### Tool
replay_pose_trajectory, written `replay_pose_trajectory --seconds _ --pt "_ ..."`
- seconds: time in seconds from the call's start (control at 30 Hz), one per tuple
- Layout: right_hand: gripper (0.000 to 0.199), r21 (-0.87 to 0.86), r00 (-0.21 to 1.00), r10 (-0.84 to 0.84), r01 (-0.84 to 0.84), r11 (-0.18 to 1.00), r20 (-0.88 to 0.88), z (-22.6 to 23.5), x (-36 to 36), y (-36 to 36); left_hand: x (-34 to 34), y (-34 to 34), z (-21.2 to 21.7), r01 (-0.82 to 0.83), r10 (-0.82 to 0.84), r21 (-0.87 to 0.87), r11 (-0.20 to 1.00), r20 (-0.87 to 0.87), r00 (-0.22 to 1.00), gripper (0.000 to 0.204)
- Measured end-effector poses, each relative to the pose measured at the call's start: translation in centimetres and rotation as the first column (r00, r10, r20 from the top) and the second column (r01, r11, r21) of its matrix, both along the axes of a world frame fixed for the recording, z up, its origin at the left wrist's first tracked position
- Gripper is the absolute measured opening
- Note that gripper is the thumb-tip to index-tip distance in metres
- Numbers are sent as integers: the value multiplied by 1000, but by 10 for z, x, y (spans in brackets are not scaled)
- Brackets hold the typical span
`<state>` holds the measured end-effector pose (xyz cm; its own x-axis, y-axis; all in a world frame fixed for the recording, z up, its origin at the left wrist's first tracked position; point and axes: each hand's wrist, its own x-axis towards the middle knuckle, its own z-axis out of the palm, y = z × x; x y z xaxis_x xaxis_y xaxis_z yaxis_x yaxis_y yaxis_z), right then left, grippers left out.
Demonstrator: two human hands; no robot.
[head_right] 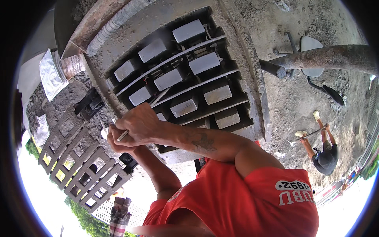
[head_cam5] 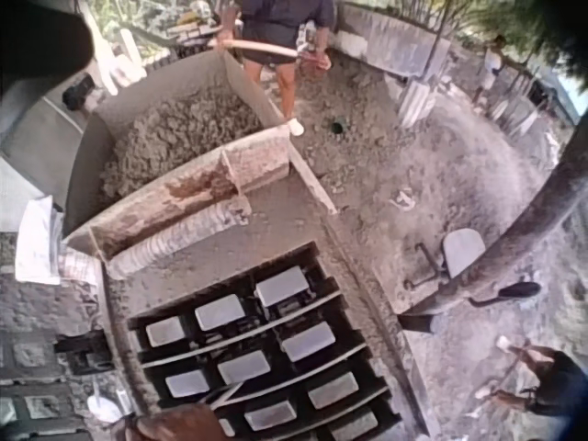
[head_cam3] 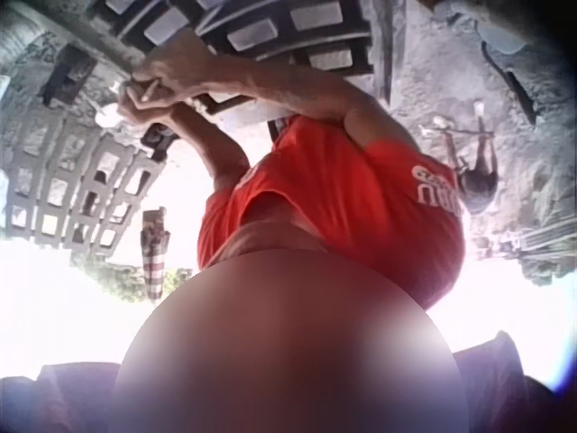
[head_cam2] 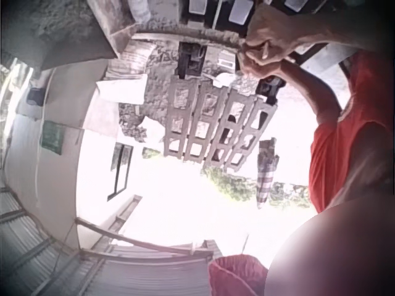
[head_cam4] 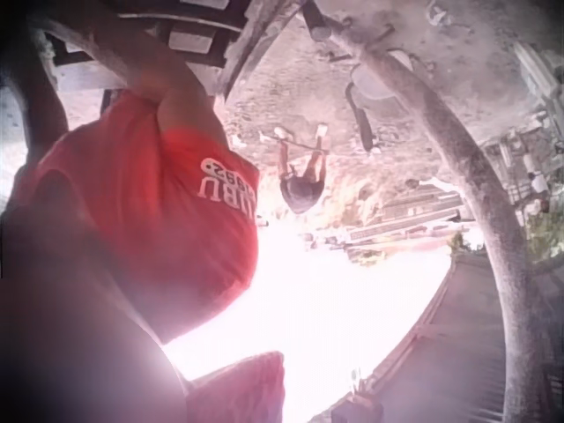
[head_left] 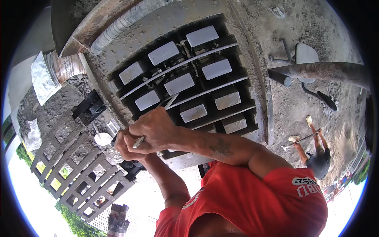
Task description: Creating concrete hollow blocks using a manual vibration mold machine.
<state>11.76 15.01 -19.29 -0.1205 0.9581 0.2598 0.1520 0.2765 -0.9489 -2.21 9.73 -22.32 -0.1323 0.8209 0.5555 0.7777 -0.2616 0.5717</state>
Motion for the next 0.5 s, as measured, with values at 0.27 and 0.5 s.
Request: replay_pose_trajectory --seconds 0.27,0.5 --pt "31 -85 953 293 -286 954 77 15 -20 3 -15 31 12 71 -91 142 987 141 986 37" --pt "37 84 955 289 -294 952 66 61 -42 -4 31 19 56 -392 120 -107 914 993 9 33"
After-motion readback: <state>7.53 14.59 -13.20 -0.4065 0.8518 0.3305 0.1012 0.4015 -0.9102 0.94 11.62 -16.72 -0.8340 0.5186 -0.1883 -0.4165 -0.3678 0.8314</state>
